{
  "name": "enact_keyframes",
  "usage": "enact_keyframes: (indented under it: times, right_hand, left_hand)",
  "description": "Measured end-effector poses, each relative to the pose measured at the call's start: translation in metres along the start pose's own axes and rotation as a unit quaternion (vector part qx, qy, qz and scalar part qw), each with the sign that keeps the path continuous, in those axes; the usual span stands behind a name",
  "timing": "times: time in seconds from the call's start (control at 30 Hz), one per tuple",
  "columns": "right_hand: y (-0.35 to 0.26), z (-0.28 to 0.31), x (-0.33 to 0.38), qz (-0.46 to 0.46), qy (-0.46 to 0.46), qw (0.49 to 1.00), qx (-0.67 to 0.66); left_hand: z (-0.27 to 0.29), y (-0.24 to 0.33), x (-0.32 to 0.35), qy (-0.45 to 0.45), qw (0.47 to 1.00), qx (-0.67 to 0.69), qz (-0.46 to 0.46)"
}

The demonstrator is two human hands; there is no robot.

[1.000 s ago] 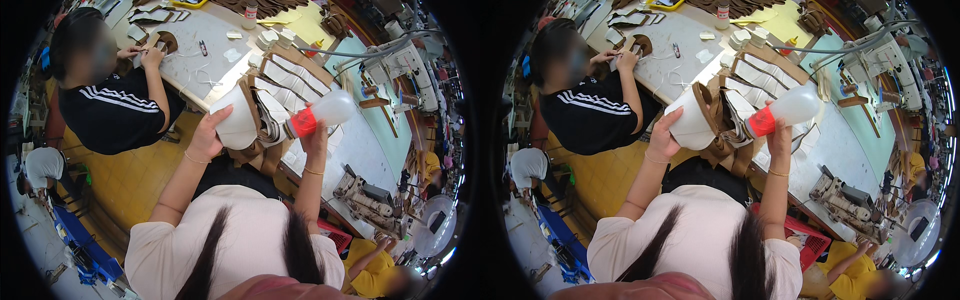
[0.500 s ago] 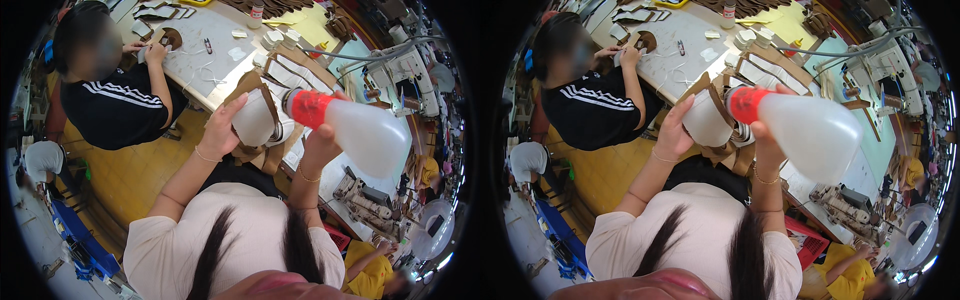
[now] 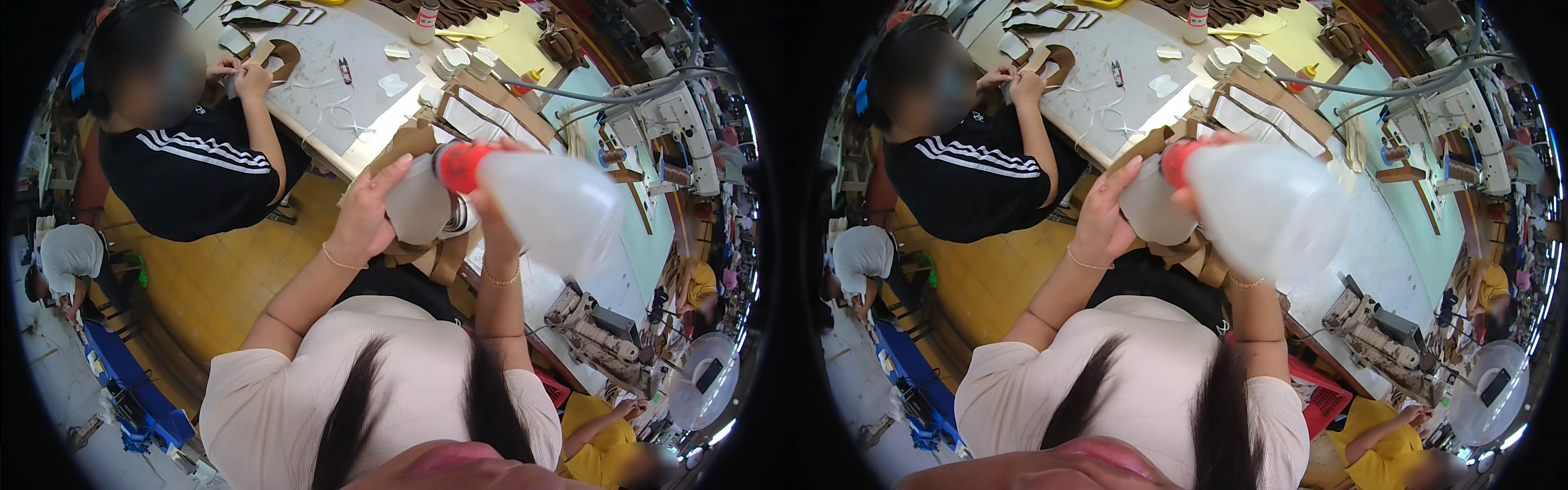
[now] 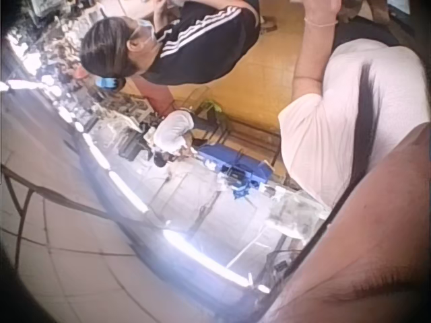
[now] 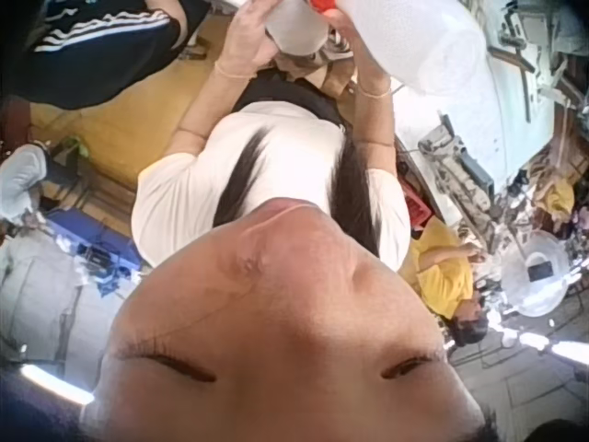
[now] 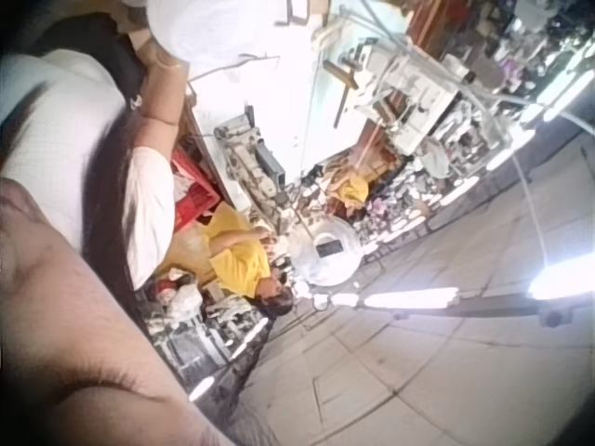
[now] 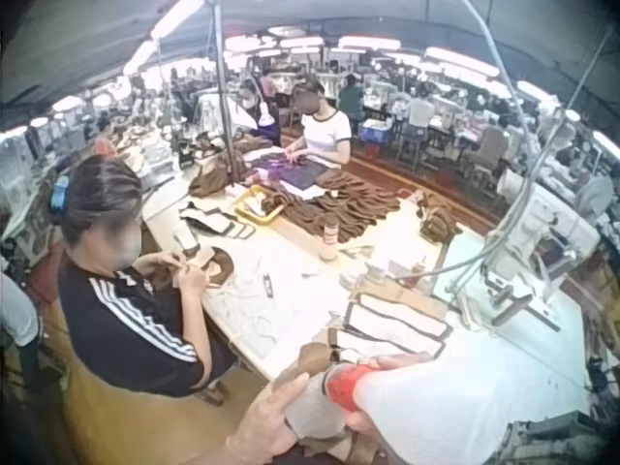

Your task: The person holds a white fabric piece and repeatedly applies glue from a red-capped bottle along its edges. She rotates the piece to cover different sides and places it back on the table between applications.

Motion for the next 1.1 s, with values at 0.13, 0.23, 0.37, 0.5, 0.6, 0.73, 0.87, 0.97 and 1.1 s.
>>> enact_keyframes:
  times: [0.13, 0.23, 0.37, 0.5, 0.6, 0.73, 0.87, 0.97, 1.1]
  right_hand:
    - [0.002, 0.025, -0.031, -0.052, 0.16, 0.976, 0.136]
    - [-0.003, 0.008, -0.011, -0.019, 0.068, 0.997, -0.012]
    - [0.014, 0.014, -0.01, -0.025, 0.095, 0.99, 0.099]
    - [0.016, 0.026, -0.016, 0.002, 0.16, 0.987, 0.017]
    - [0.0, 0.004, -0.011, 0.048, 0.046, 0.991, 0.112]
    - [0.027, 0.005, -0.003, -0.1, 0.09, 0.973, 0.187]
    - [0.025, -0.017, 0.017, -0.042, -0.059, 0.997, -0.007]
    - [0.026, -0.006, -0.008, -0.051, 0.003, 0.968, 0.244]
    - [0.033, -0.011, 0.006, -0.059, -0.037, 0.988, 0.136]
  left_hand:
    - [-0.007, 0.033, 0.004, 0.001, 0.958, 0.269, 0.1]
    - [-0.007, 0.031, 0.001, -0.014, 0.957, 0.27, 0.106]
    - [0.005, 0.025, -0.011, -0.062, 0.929, 0.336, 0.141]
    - [0.0, 0.035, -0.007, -0.035, 0.946, 0.297, 0.126]
    - [-0.006, 0.034, -0.011, -0.058, 0.946, 0.284, 0.146]
    - [-0.013, 0.034, -0.009, -0.106, 0.917, 0.344, 0.171]
    - [-0.011, 0.041, -0.012, -0.157, 0.908, 0.339, 0.189]
    - [-0.017, 0.046, -0.013, -0.139, 0.895, 0.387, 0.172]
    - [-0.014, 0.043, -0.016, -0.142, 0.894, 0.387, 0.176]
Point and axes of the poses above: each hand's wrist, its own x-axis away from the middle knuckle, its own z-axis out of the back of the hand, y = z × x, the point moved 1 cm from there along -x, towards the middle knuckle, and after that the axes turned 5 degrees about -z, right-handed, at the moved point
